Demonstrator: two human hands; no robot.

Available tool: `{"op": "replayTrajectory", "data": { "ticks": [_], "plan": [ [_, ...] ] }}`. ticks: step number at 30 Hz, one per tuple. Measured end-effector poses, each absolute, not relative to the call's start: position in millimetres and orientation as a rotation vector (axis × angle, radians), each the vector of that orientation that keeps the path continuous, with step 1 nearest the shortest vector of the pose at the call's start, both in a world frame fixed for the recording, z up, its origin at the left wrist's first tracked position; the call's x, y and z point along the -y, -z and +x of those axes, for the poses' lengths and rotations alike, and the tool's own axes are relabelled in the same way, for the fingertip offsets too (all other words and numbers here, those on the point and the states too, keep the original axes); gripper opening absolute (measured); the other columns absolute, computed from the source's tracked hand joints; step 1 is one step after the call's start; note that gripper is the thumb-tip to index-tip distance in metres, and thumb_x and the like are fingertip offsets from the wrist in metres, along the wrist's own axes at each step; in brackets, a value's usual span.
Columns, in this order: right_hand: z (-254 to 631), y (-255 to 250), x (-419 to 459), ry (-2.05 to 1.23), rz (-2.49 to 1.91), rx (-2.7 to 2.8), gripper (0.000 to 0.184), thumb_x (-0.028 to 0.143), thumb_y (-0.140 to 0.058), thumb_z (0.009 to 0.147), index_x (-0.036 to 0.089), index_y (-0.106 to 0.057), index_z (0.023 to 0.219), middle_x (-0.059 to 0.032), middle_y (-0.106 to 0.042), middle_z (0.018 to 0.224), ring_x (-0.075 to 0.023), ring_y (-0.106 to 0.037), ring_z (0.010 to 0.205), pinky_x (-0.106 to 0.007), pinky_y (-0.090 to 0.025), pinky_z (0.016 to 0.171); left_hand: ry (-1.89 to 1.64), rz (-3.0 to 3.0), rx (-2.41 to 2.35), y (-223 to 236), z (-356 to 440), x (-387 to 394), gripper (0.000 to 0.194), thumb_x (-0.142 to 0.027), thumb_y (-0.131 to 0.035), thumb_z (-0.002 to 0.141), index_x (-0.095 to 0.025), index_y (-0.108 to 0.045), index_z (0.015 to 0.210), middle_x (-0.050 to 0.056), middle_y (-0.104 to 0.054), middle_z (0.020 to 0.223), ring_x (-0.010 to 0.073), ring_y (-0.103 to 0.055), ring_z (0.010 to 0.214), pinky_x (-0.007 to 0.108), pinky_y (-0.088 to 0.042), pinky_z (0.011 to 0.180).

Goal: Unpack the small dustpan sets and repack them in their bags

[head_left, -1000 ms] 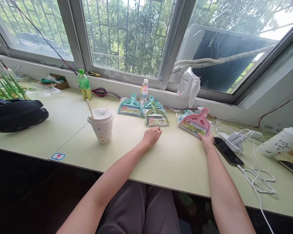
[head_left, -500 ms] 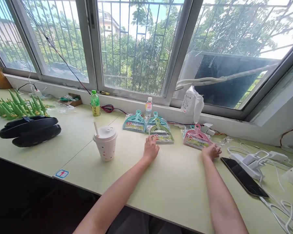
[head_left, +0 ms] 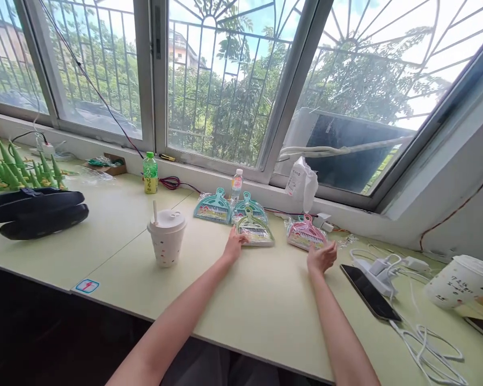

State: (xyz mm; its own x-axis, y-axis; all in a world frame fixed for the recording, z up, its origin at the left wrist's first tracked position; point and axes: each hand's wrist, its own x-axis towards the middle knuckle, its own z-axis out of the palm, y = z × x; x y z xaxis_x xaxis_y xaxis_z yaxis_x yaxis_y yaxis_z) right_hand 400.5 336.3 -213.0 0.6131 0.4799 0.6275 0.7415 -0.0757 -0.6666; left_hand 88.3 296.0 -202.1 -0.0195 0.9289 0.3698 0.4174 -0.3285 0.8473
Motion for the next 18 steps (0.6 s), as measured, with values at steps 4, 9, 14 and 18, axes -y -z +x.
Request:
{"op": "replayTrajectory", "data": {
  "ticks": [4,9,14,18],
  "plan": [
    [353,212,-299,0.387,-1.348,1.618,0.077,0.051,-0.045,0.089,0.019,-0.012,0.15,-0.0182,-0.032,0.151,-0.0319,-0.029,0.141,-0.053,-0.028,0.111,-1.263,1.748,-1.389,190,91,-283,0.028,-0.02,-0.046,0.089,-0.018,-0.072,0.08,0.01,-0.057,0.128,0.0262,-0.026,0.144,0.038,-0.031,0.112],
    [298,211,-267,0.454,-1.085,2.097,0.068,0.02,-0.052,0.086,0.024,-0.027,0.148,-0.0108,-0.047,0.144,-0.028,-0.039,0.137,-0.054,-0.023,0.114,-1.262,1.689,-1.036,188,93,-268,0.029,-0.035,-0.052,0.09,-0.015,-0.071,0.083,0.011,-0.057,0.125,0.0228,-0.052,0.121,0.033,-0.039,0.105],
    [290,206,-259,0.403,-1.078,2.174,0.051,0.002,-0.039,0.084,0.028,-0.062,0.122,-0.004,-0.07,0.11,-0.0231,-0.065,0.1,-0.041,-0.049,0.09,-1.282,1.242,-0.815,189,96,-270,0.053,-0.057,-0.057,0.085,-0.018,-0.054,0.121,0.011,-0.06,0.119,0.0164,-0.064,0.096,0.029,-0.049,0.089],
    [294,201,-249,0.438,-0.996,2.181,0.051,-0.001,-0.036,0.084,0.025,-0.067,0.116,-0.0039,-0.071,0.111,-0.0232,-0.066,0.099,-0.039,-0.052,0.085,-1.265,0.819,-0.796,187,93,-275,0.063,-0.059,-0.038,0.094,-0.017,-0.032,0.139,0.014,-0.062,0.115,0.0151,-0.066,0.081,0.028,-0.054,0.074]
  ]
}}
